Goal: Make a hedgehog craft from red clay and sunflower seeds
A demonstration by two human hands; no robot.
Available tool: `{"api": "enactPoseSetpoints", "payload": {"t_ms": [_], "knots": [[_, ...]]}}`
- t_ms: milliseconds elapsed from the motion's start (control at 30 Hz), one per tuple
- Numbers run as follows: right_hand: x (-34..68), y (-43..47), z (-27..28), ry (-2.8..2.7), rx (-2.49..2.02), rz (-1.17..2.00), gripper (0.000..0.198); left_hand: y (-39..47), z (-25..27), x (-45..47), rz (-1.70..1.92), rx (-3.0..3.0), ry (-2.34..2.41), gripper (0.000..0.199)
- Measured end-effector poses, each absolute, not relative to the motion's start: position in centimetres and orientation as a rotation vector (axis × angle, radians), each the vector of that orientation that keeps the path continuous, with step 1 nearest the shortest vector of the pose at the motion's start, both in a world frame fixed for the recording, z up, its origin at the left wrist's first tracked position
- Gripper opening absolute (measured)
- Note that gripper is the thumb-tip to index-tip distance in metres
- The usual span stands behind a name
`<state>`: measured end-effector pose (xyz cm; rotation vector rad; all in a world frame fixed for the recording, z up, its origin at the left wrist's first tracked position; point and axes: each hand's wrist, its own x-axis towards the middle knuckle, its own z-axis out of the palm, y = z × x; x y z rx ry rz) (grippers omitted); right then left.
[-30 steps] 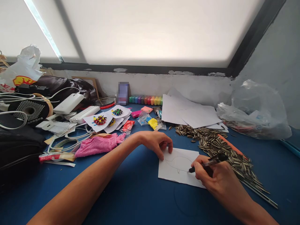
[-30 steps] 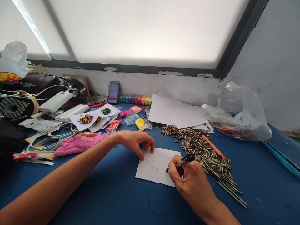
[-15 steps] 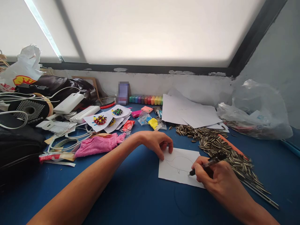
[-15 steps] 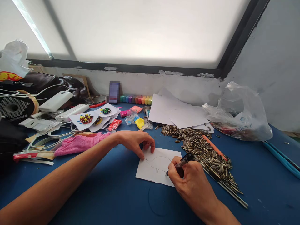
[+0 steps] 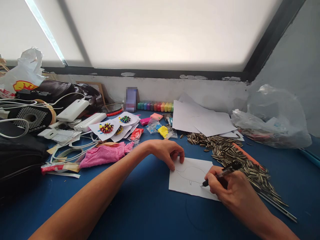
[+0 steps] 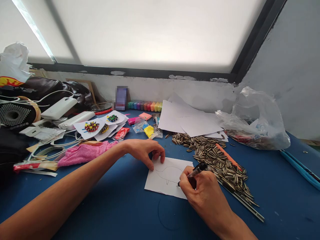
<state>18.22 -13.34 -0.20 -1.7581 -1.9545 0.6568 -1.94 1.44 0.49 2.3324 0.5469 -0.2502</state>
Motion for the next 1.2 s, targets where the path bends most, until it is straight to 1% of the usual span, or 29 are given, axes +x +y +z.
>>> {"api": "enactPoseSetpoints", "payload": {"t_ms": [667, 867, 967, 1033, 1133, 1200], "knots": [[18.5, -13.3, 0.0, -1.914, -1.776, 0.652, 0.032, 1.5, 0.5, -2.0, -0.248, 2.341, 0.554, 0.039], [18.6, -13.3, -0.1, -1.915, -1.759, 0.593, 0.035, 1.5, 0.5, -2.0, -0.241, 2.328, 0.548, 0.04], [18.8, -13.4, 0.1, -1.914, -1.74, 0.499, 0.035, 1.5, 0.3, -2.0, -0.234, 2.326, 0.535, 0.039], [19.0, -13.4, 0.3, -1.898, -1.71, 0.354, 0.035, 1.5, 0.3, -2.1, -0.226, 2.329, 0.53, 0.039], [19.5, -13.2, 0.5, -1.831, -1.639, 0.155, 0.028, 1.5, 0.3, -2.1, -0.217, 2.327, 0.536, 0.038], [20.1, -12.8, 0.4, -1.846, -1.579, 0.086, 0.025, 1.5, 0.4, -2.1, -0.216, 2.297, 0.544, 0.034]]}}
